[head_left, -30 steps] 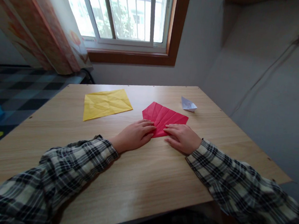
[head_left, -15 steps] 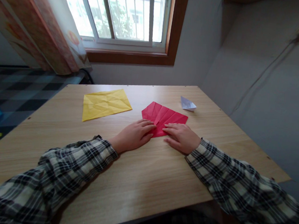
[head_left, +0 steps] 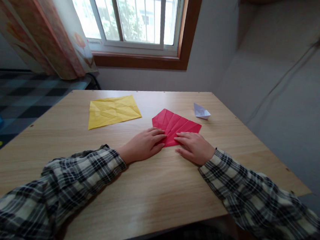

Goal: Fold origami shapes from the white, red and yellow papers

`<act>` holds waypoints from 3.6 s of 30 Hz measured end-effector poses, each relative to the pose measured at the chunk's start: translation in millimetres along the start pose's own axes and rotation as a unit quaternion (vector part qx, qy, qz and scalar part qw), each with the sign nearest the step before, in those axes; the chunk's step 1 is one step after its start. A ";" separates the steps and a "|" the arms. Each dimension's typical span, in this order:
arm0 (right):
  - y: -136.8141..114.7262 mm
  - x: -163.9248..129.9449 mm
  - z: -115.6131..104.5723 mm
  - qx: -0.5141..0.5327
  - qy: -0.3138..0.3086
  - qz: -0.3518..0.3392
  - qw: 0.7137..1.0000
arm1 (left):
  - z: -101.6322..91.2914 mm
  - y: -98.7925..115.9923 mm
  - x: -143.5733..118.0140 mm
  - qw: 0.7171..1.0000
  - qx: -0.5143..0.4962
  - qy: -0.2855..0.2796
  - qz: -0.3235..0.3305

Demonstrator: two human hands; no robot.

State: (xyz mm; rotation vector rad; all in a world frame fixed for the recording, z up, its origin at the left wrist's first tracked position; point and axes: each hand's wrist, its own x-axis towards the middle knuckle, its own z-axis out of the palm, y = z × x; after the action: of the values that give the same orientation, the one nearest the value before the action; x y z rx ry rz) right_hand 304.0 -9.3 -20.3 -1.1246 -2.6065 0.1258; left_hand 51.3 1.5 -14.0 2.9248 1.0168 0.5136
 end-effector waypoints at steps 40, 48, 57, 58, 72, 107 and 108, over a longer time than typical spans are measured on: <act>-5.6 -2.8 2.3 0.033 -0.071 -0.079 0.994 | 4.5 -3.2 -1.7 1.000 -0.019 0.013 0.002; -10.1 -2.6 -4.3 0.020 -0.052 -0.062 0.997 | 2.6 -1.4 -0.6 1.000 -0.016 0.003 0.000; -11.6 -1.2 -12.9 0.004 -0.005 -0.031 1.000 | 2.2 -1.2 -0.4 1.000 -0.011 -0.001 -0.005; -12.0 -1.3 -13.1 -0.001 -0.002 -0.022 1.000 | 2.1 -1.0 -0.4 1.000 -0.009 -0.002 -0.007; -11.8 -2.3 -12.5 -0.039 0.010 0.092 0.995 | 2.1 2.6 0.4 0.998 0.011 0.020 -0.053; 16.5 1.8 -1.9 -0.017 0.058 -0.052 0.997 | 10.8 -9.5 -1.4 0.999 -0.040 0.028 -0.020; 16.6 2.1 -2.3 -0.012 0.057 -0.054 0.997 | 10.7 -9.6 -1.2 0.998 -0.049 0.029 -0.015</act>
State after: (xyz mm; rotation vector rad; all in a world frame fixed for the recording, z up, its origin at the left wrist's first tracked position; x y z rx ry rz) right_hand 314.9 3.6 -20.8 -0.9654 -2.5675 0.0074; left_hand 47.9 9.5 -25.5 2.8205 1.0094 0.6314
